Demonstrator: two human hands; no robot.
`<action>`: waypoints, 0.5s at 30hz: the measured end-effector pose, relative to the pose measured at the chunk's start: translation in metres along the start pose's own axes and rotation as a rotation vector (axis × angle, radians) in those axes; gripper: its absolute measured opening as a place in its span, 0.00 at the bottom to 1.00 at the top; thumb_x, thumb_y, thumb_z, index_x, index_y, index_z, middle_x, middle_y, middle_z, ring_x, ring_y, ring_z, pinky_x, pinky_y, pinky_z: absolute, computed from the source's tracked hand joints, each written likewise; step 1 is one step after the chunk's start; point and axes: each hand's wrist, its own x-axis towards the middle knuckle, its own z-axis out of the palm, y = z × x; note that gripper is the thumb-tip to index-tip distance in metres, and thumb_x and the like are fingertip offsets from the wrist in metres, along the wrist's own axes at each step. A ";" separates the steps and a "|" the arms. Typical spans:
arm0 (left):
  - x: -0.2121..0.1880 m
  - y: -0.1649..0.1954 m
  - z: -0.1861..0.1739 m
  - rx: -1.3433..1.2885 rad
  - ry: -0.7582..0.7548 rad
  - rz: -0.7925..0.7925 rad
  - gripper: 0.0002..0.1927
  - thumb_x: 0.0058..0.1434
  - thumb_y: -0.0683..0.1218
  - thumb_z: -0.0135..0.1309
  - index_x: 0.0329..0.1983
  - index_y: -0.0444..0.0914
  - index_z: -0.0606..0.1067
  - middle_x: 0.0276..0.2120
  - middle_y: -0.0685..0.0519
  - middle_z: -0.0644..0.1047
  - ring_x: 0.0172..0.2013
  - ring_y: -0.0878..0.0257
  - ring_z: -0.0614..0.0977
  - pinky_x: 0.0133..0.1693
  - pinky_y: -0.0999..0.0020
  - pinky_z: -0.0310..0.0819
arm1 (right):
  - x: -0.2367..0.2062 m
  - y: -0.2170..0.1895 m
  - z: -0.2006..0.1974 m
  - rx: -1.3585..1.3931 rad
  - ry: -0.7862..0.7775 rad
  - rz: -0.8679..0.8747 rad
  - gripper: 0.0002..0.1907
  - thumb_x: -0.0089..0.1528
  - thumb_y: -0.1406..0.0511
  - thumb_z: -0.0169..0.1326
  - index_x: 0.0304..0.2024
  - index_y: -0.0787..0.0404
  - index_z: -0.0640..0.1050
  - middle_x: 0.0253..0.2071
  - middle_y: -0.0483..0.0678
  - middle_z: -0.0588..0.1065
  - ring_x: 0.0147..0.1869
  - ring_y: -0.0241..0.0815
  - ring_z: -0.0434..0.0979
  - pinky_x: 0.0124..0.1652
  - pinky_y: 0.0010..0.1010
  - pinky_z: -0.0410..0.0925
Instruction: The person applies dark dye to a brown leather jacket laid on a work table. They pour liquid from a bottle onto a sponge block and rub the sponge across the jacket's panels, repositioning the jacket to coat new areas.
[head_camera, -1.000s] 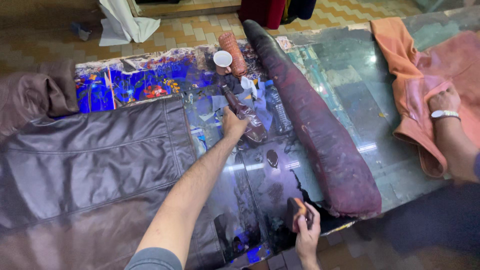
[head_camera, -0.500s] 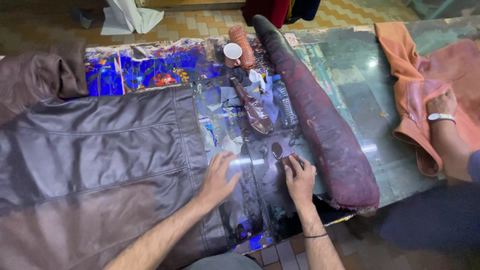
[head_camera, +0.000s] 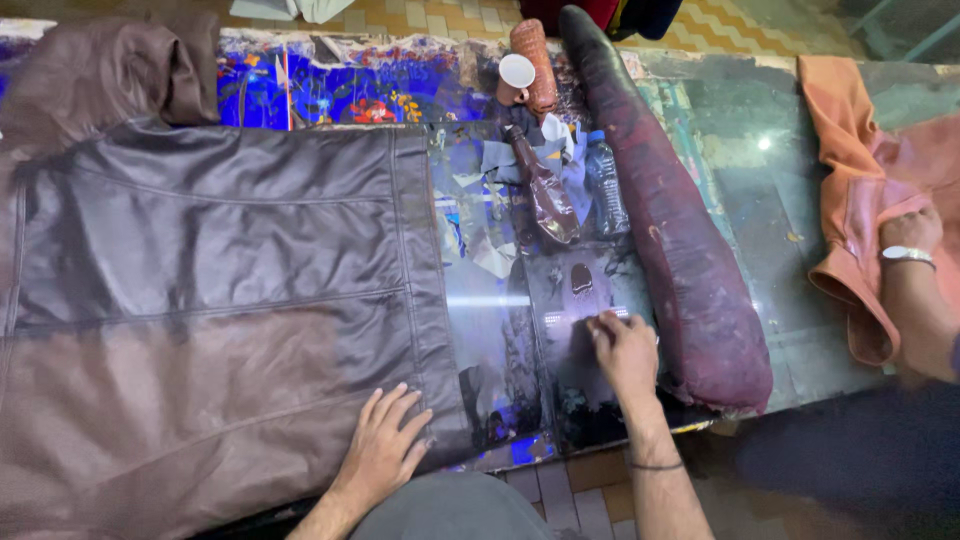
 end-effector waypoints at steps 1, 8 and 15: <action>0.000 -0.002 0.004 0.001 -0.011 -0.013 0.21 0.56 0.50 0.59 0.52 0.38 0.78 0.58 0.43 0.72 0.65 0.45 0.65 0.65 0.42 0.51 | 0.002 0.001 0.000 0.014 0.059 -0.016 0.16 0.58 0.64 0.60 0.50 0.56 0.83 0.48 0.55 0.76 0.49 0.60 0.74 0.49 0.47 0.68; -0.006 -0.004 0.010 0.116 0.104 0.095 0.22 0.57 0.52 0.58 0.53 0.39 0.77 0.58 0.44 0.72 0.64 0.47 0.66 0.60 0.44 0.57 | -0.005 -0.003 -0.004 -0.085 -0.140 0.041 0.14 0.57 0.63 0.61 0.46 0.51 0.85 0.45 0.54 0.77 0.47 0.59 0.75 0.49 0.47 0.69; -0.011 -0.011 0.007 0.077 -0.032 0.217 0.22 0.62 0.54 0.59 0.55 0.39 0.77 0.58 0.47 0.73 0.60 0.52 0.71 0.56 0.51 0.63 | -0.009 0.013 0.000 0.046 -0.121 -0.071 0.13 0.60 0.62 0.60 0.48 0.52 0.84 0.45 0.54 0.78 0.49 0.60 0.78 0.50 0.47 0.70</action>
